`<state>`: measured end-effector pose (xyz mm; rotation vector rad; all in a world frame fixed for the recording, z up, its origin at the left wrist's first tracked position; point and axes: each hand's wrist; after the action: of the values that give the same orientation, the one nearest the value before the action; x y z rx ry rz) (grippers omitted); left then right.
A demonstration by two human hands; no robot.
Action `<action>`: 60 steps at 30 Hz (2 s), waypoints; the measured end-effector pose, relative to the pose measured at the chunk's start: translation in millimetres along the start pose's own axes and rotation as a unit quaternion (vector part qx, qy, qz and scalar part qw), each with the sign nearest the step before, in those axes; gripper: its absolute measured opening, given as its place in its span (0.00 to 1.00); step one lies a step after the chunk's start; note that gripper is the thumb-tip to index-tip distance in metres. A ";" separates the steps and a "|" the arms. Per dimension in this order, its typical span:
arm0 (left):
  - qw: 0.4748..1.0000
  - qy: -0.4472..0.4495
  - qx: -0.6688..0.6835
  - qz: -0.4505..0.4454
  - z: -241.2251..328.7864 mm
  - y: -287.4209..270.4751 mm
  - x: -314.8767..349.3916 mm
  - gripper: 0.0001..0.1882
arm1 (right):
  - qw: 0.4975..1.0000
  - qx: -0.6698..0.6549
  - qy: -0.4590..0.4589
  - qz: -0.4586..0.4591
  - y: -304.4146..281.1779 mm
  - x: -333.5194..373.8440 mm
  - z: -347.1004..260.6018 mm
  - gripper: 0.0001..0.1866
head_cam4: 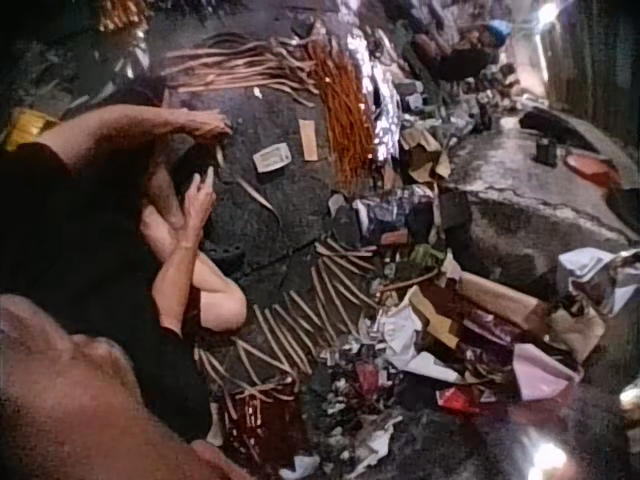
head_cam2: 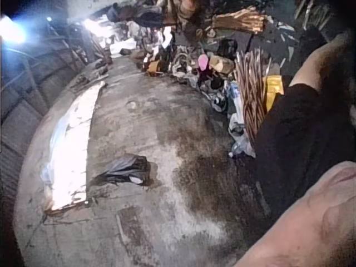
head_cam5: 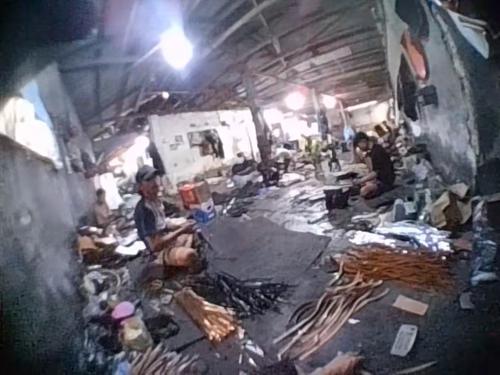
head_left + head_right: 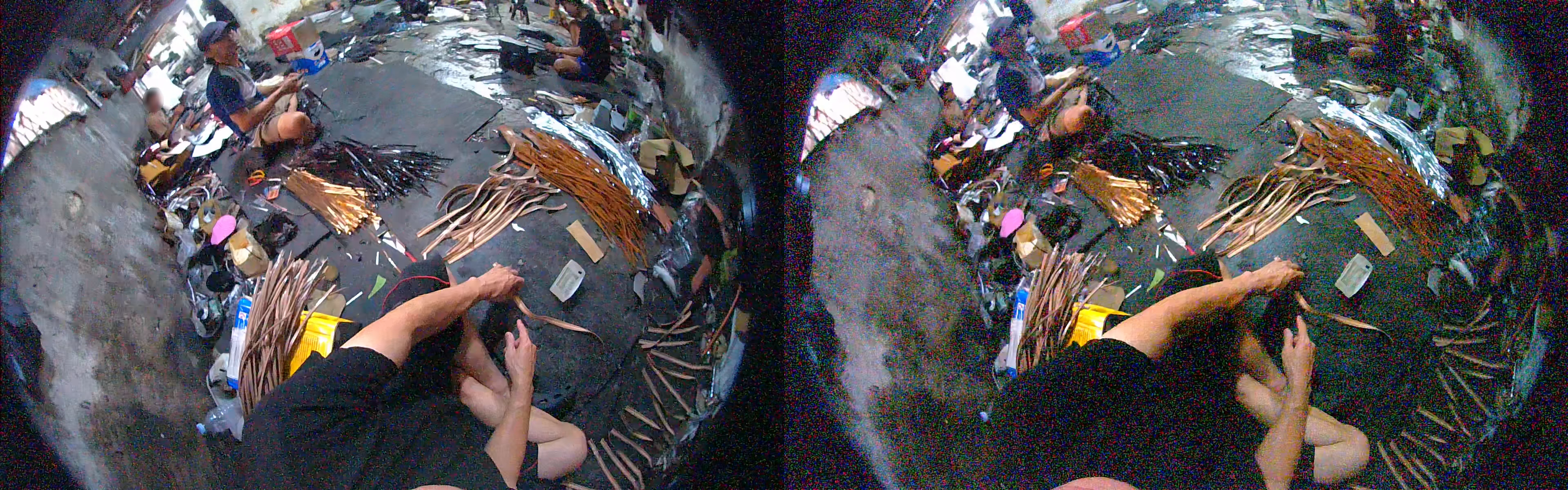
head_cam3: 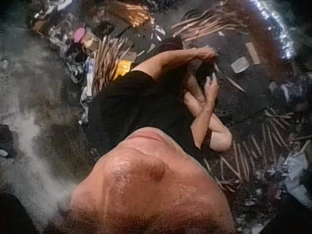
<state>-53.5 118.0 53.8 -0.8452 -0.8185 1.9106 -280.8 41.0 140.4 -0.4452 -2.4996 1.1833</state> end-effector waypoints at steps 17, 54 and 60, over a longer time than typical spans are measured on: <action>0.994 -0.084 0.054 -0.043 -12.7 23.0 -7.8 0.07 | 1.000 -0.006 0.007 -0.018 -4.5 2.6 -6.0 0.25; 0.997 0.013 0.059 -0.050 -20.1 22.8 -5.2 0.07 | 0.999 -0.025 -0.040 0.009 38.6 -1.4 -4.1 0.18; 0.997 -0.056 0.006 -0.057 -8.0 23.0 -5.6 0.07 | 0.999 -0.017 -0.052 0.002 39.9 -4.2 0.5 0.17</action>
<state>-55.1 105.3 32.3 -0.6748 -0.9022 1.8719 -271.9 63.0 108.0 -0.4081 -2.6110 1.1968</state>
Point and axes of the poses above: each hand's wrist, its own x-axis away from the middle knuckle, its own y-axis out of the palm, z = x × y, and after that the axes turned 8 degrees about x, right-handed
